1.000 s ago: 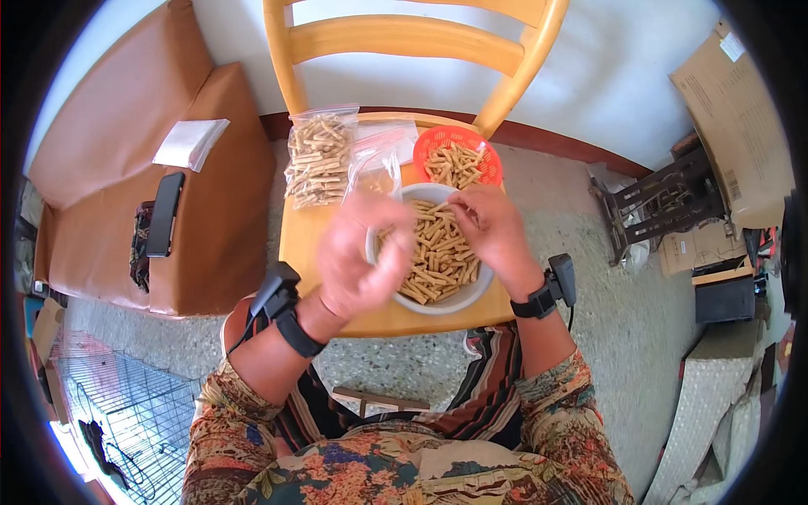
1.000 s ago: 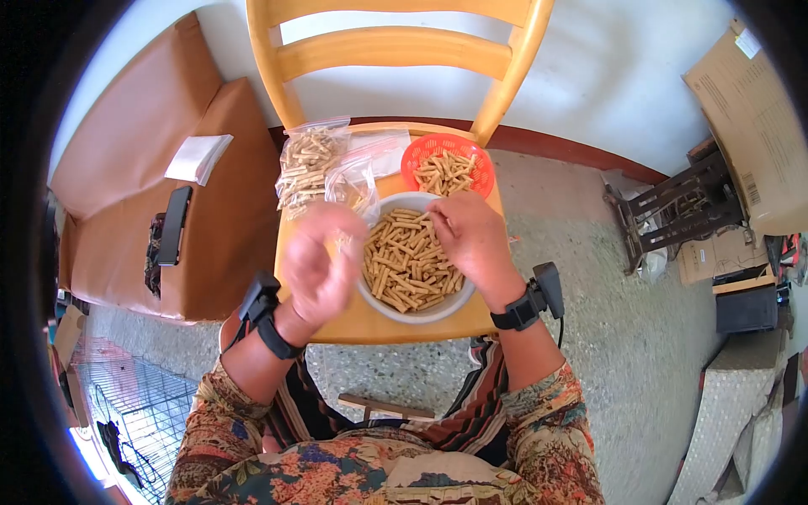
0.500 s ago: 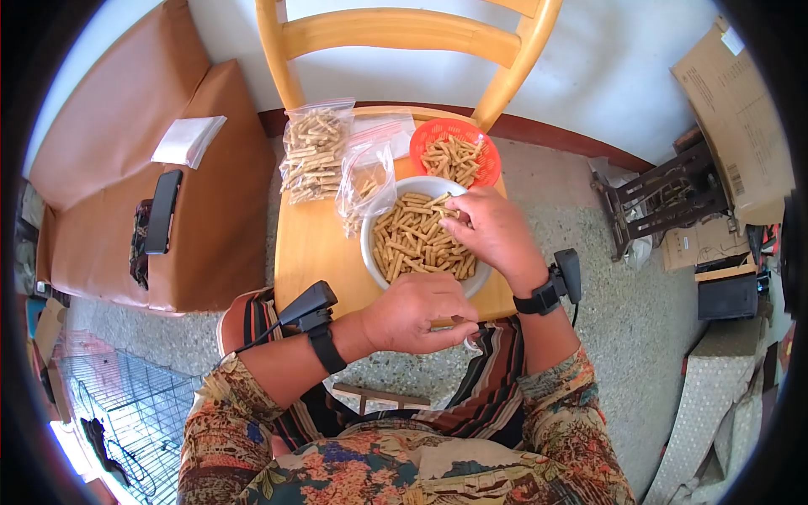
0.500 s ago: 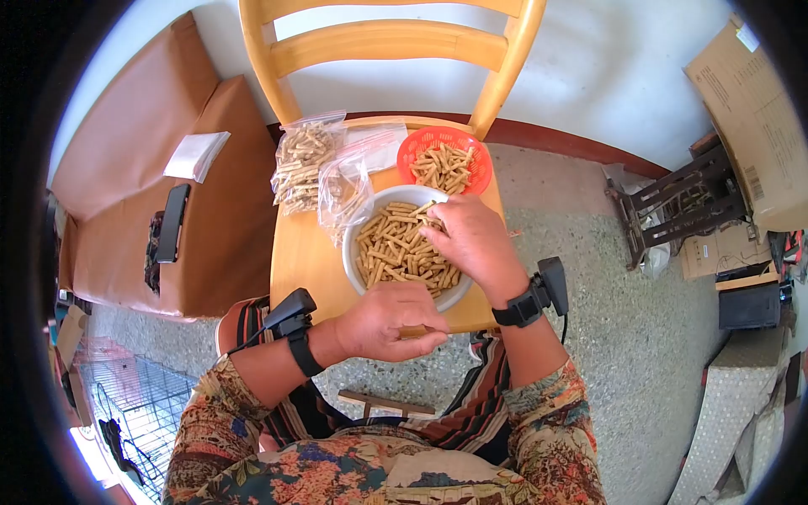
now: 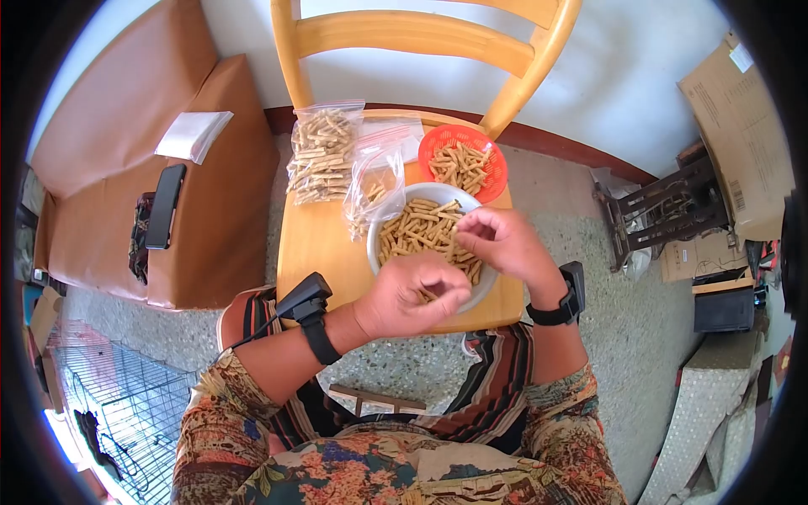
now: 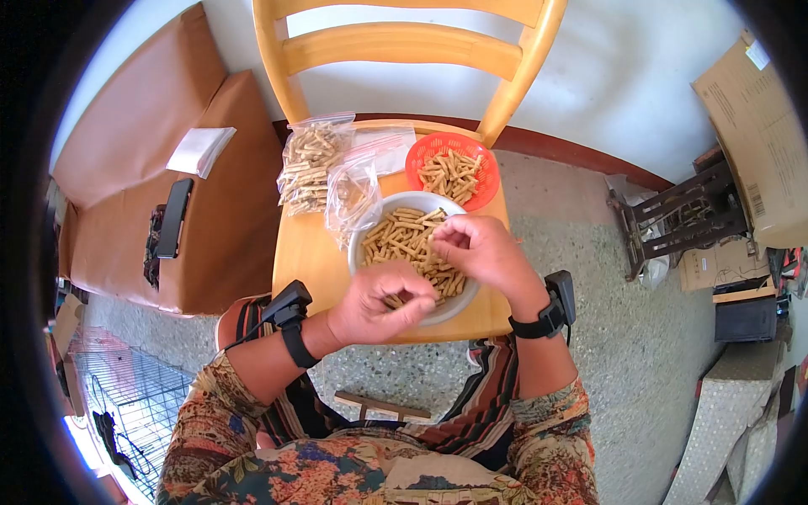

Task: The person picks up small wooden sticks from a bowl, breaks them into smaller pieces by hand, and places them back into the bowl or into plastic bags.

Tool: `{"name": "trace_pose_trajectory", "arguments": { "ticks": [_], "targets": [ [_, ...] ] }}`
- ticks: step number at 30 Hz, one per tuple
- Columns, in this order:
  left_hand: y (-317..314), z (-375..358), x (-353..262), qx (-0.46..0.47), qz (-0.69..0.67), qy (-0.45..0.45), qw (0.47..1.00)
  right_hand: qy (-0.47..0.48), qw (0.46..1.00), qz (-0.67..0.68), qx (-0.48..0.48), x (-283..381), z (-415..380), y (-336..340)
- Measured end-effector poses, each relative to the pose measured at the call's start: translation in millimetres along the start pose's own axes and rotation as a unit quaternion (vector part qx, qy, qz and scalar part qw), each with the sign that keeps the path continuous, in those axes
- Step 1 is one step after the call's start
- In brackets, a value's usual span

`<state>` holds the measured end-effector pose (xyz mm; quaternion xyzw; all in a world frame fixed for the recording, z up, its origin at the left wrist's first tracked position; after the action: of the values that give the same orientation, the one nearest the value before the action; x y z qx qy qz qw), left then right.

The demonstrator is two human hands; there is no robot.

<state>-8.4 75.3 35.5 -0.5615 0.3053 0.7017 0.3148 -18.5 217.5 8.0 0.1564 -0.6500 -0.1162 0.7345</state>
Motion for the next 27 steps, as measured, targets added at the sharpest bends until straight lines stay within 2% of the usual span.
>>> {"name": "trace_pose_trajectory", "arguments": {
  "ticks": [1,3,4,6,7,10,13,14,16,18,22,25,27],
  "targets": [
    [-0.7,0.3,1.0,0.001,0.001,0.001,1.0,0.0,1.0,0.001,-0.001,1.1,0.3,-1.5],
    [18.4,2.0,25.8,-0.103,-0.132,0.1,0.981,0.002,0.999,-0.022,-0.033,2.5,0.9,1.1],
    [18.0,3.4,27.9,-0.102,-0.132,0.1,0.981,0.001,0.999,-0.022,-0.034,0.3,0.9,1.5],
    [28.6,4.9,33.2,-0.149,-0.125,0.103,0.975,0.059,0.991,0.044,-0.109,6.9,4.0,11.7],
    [30.3,5.5,33.0,-0.159,-0.069,0.101,0.98,0.059,0.991,0.044,-0.108,9.9,4.0,12.0],
    [28.6,6.5,26.6,-0.157,-0.008,0.098,0.983,0.029,0.988,0.11,-0.101,14.2,2.1,7.5],
    [27.2,7.9,39.9,-0.148,-0.04,0.121,0.981,0.028,0.989,0.12,-0.083,17.3,1.0,1.7],
    [27.2,8.3,40.6,-0.148,-0.04,0.12,0.981,0.008,0.983,0.16,-0.085,16.0,0.0,-0.3],
    [29.4,10.1,46.2,-0.144,-0.176,0.133,0.965,-0.011,0.976,0.2,-0.087,18.4,-1.1,-2.3],
    [31.6,11.4,47.9,-0.132,-0.2,0.133,0.962,0.015,0.968,0.242,-0.07,28.5,-0.4,-6.6],
    [32.0,14.2,50.5,-0.108,-0.244,0.132,0.955,0.046,0.967,0.245,-0.059,25.5,2.2,-14.0],
    [29.0,16.1,44.1,-0.122,-0.251,0.14,0.95,0.081,0.964,0.239,-0.084,25.4,4.6,-15.5],
    [29.3,15.5,44.9,-0.123,-0.258,0.137,0.948,0.137,0.957,0.236,-0.096,31.6,6.3,-15.2]
  ]
}}
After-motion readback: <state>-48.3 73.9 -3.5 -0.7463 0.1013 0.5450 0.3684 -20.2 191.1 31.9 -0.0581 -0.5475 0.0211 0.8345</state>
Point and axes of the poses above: each hand's wrist, its own z-axis towards the middle knuckle, its own y-axis out of the back of the hand, x = y × z, the point moved 9 cm from there along z, towards the middle knuckle, and after that the axes turned 15 degrees about y, right-handed, at the moved point
